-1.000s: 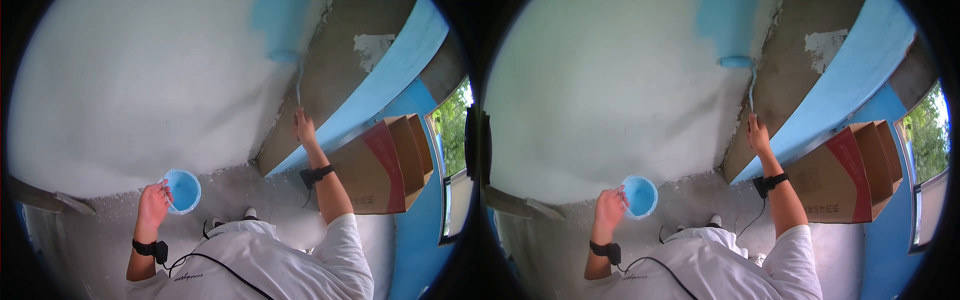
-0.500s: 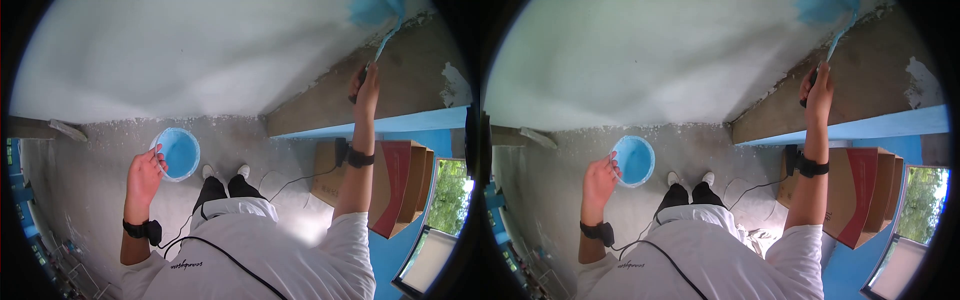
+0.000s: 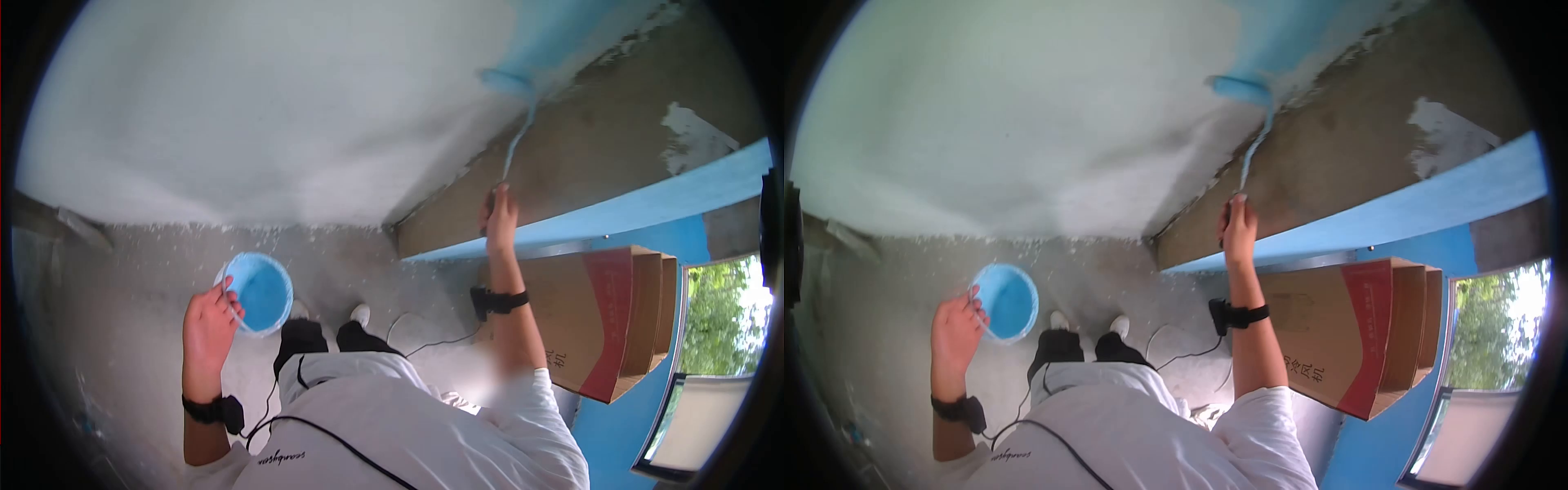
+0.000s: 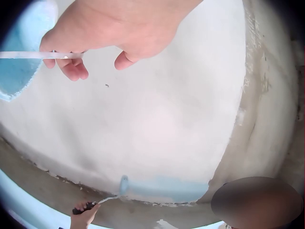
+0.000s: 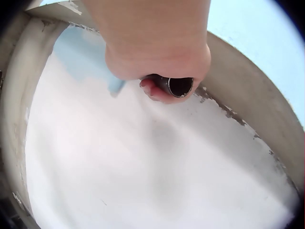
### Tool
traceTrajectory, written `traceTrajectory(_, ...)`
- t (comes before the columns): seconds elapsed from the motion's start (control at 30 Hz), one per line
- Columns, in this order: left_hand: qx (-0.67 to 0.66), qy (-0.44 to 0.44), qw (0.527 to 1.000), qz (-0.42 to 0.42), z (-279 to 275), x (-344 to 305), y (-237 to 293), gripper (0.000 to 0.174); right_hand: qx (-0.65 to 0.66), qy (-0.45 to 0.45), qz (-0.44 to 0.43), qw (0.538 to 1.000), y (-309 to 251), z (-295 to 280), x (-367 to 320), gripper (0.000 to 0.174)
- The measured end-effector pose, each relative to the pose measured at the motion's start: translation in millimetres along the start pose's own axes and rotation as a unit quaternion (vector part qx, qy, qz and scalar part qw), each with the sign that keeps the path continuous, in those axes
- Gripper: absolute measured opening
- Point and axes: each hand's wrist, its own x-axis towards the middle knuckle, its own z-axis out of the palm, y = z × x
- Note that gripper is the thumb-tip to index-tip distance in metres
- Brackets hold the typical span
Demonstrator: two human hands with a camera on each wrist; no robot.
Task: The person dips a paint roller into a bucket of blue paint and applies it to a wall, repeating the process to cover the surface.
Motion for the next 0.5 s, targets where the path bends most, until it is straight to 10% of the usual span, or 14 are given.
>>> traceTrajectory(0.5,0.101,-0.106,0.989,-0.02,71,26,53,0.038,0.095,-0.008,-0.072,0.993,-189,0,10,0.04)
